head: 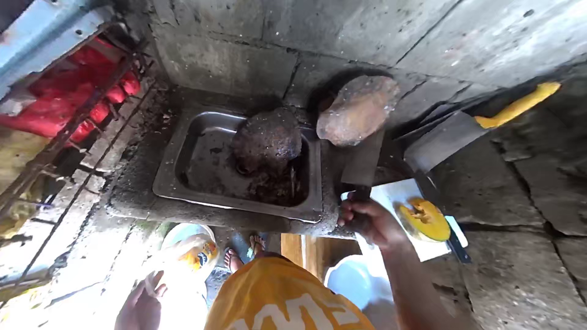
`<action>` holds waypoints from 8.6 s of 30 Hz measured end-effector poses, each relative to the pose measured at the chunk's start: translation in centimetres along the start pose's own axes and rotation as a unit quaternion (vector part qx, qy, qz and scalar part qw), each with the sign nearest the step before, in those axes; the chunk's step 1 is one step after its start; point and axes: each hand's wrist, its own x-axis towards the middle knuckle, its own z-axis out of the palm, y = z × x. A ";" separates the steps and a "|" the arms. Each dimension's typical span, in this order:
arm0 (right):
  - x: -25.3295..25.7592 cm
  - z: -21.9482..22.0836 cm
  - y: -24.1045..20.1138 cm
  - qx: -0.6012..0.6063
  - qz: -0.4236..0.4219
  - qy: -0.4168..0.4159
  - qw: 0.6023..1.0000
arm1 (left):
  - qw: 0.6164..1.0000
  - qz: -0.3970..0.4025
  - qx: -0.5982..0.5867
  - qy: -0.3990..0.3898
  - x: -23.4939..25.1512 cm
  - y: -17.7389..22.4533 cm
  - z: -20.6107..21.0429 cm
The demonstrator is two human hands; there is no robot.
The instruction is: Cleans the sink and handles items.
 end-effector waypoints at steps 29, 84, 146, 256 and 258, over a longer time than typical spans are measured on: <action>23.1 8.9 0.1 -0.667 -0.122 -0.084 0.730 | 0.970 0.079 -0.099 0.208 -10.8 -7.2 5.9; 23.7 8.8 -0.6 -0.706 -0.145 -0.121 0.683 | 0.960 0.112 -0.144 0.211 -10.0 -7.7 6.6; 24.2 4.8 -9.9 -0.831 -0.078 -0.119 0.538 | 0.968 0.121 -0.132 0.176 -9.1 -8.0 9.1; 31.4 16.4 -9.1 -0.716 -0.079 -0.138 0.680 | 0.975 0.098 -0.089 0.179 -8.3 -5.1 7.5; 27.6 16.8 -9.4 -0.719 -0.119 -0.183 0.659 | 0.975 0.101 -0.089 0.175 -8.1 -4.7 7.3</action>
